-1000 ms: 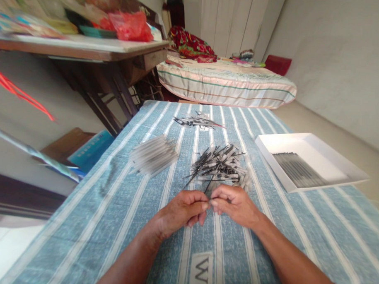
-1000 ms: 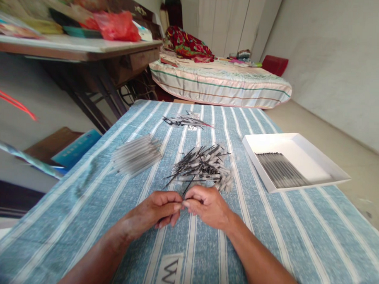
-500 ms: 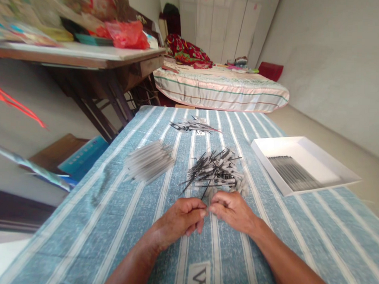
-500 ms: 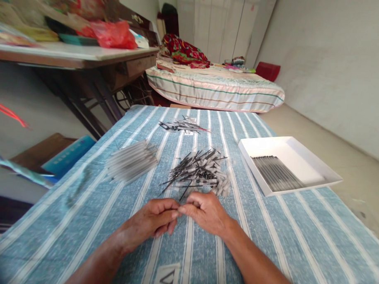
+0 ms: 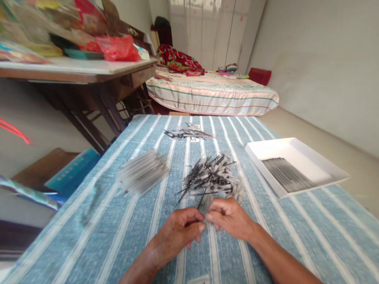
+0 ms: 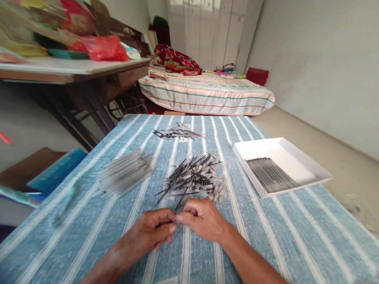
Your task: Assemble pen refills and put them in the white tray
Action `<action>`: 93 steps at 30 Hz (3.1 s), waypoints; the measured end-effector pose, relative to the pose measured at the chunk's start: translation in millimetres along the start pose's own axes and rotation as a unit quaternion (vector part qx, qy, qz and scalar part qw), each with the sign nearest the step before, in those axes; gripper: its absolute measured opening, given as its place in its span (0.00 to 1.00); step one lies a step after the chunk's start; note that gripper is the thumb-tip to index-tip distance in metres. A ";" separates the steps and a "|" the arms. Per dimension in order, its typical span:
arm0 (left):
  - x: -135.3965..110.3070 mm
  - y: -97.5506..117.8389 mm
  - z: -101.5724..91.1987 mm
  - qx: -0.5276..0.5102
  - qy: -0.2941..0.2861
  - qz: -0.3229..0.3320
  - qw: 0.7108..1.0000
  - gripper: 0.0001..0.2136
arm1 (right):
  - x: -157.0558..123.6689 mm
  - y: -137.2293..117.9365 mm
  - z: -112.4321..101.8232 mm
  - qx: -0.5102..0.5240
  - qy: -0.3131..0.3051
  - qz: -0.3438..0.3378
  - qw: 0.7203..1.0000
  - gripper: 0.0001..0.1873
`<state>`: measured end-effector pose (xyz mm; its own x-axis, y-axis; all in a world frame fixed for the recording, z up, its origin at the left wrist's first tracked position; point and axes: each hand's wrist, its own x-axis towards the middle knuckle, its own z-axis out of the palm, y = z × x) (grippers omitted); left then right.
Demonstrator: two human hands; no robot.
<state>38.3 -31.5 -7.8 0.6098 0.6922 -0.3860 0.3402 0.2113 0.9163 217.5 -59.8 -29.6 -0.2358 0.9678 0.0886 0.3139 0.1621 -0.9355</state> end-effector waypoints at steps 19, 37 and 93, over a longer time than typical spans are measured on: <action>6.0 -2.2 -1.6 0.253 0.089 0.216 0.939 0.09 | 10.2 10.8 -2.9 0.099 0.020 0.041 0.994 0.22; 0.8 -1.1 -0.7 0.298 0.131 0.191 0.926 0.08 | 7.9 7.2 -1.0 0.121 0.020 0.032 0.992 0.20; 0.6 14.6 -7.6 -0.365 0.255 0.031 0.895 0.09 | 0.5 25.4 -35.9 -0.290 0.078 -0.037 0.953 0.11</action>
<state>38.2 -22.7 6.1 0.1420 0.9036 -0.4043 -0.3540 0.4277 0.8317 258.4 -48.3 -41.1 -0.1521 0.9590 0.2392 0.7676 0.2671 -0.5826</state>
